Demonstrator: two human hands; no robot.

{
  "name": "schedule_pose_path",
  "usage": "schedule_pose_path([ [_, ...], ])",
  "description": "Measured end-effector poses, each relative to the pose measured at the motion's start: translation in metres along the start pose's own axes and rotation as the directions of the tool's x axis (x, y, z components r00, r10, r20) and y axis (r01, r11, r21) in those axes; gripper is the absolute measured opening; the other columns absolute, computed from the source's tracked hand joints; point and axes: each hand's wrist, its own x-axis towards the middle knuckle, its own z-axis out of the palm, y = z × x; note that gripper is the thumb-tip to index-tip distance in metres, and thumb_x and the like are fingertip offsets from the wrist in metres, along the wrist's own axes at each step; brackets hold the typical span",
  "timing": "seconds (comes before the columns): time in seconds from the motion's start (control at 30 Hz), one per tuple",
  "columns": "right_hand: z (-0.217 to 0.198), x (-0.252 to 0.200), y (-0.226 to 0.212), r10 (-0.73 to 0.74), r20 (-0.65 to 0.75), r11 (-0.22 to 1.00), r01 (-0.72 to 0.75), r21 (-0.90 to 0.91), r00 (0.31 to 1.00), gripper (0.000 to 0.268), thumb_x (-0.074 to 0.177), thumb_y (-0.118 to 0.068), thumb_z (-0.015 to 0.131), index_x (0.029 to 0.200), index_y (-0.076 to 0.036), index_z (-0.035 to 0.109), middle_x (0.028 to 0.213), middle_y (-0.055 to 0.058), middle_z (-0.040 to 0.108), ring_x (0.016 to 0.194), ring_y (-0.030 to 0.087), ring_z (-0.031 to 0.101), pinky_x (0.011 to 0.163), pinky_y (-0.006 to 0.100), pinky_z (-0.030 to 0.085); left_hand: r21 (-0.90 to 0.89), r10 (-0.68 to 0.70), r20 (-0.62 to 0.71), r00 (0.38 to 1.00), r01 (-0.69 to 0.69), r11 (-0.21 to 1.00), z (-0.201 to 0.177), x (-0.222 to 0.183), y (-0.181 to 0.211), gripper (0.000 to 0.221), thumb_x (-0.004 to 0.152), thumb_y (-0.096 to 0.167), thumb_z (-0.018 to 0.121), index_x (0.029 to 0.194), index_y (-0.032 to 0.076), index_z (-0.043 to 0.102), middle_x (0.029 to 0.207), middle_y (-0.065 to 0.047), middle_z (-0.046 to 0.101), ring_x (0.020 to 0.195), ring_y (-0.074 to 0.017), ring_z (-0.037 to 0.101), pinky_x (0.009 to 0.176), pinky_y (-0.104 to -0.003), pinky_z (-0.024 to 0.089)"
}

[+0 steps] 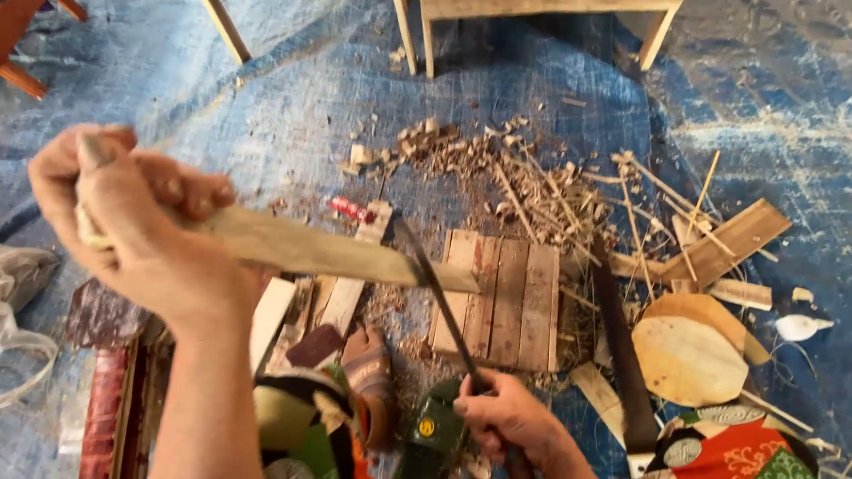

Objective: The person carves and shapes a wooden piece using a hand tool, likely for instrument repair.

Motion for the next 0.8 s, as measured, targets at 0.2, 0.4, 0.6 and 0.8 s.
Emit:
schedule_pose_path([
  [0.2,0.017,-0.013,-0.005,-0.025,-0.050,0.963,0.011,-0.270,0.998,0.028,0.086,-0.012,0.081,0.098,0.001,0.059,0.053,0.007,0.053,0.037,0.016,0.045,0.038,0.029,0.037,0.141,-0.025,0.094,0.995,0.011,0.990,-0.015,-0.003,0.007,0.003,0.110,0.012,0.040,0.109,0.013,0.043,0.069,0.005,0.037,0.052,-0.0087,0.036,0.049,-0.027,0.045],
  [0.4,0.043,-0.028,-0.015,0.012,-0.025,0.971,-0.017,-0.239,1.000,0.020,0.084,0.004,0.078,0.093,0.004,0.061,0.055,0.010,0.056,0.037,0.017,0.047,0.034,0.030,0.038,0.154,0.030,0.067,0.997,-0.040,0.987,-0.017,-0.004,0.004,0.003,0.107,0.012,0.040,0.107,0.012,0.043,0.069,0.003,0.036,0.050,-0.0101,0.035,0.046,-0.028,0.041],
  [0.6,0.038,-0.015,-0.013,-0.003,-0.022,0.974,-0.002,-0.225,1.000,0.022,0.086,-0.004,0.079,0.093,0.004,0.060,0.052,0.008,0.051,0.038,0.016,0.041,0.039,0.029,0.034,0.132,-0.003,0.102,0.995,-0.011,0.991,-0.027,0.002,0.002,0.005,0.110,0.017,0.038,0.107,0.014,0.042,0.070,0.004,0.036,0.055,-0.0094,0.035,0.053,-0.029,0.045],
  [0.8,0.064,-0.045,-0.017,-0.046,0.101,0.934,0.079,-0.349,0.994,0.017,0.086,-0.002,0.081,0.093,-0.004,0.065,0.071,0.005,0.060,0.057,0.013,0.049,0.054,0.026,0.037,0.200,0.003,0.092,0.996,-0.021,0.979,-0.027,-0.011,0.010,0.009,0.115,0.019,0.041,0.113,0.012,0.047,0.070,0.003,0.044,0.053,-0.0102,0.048,0.051,-0.027,0.044],
])
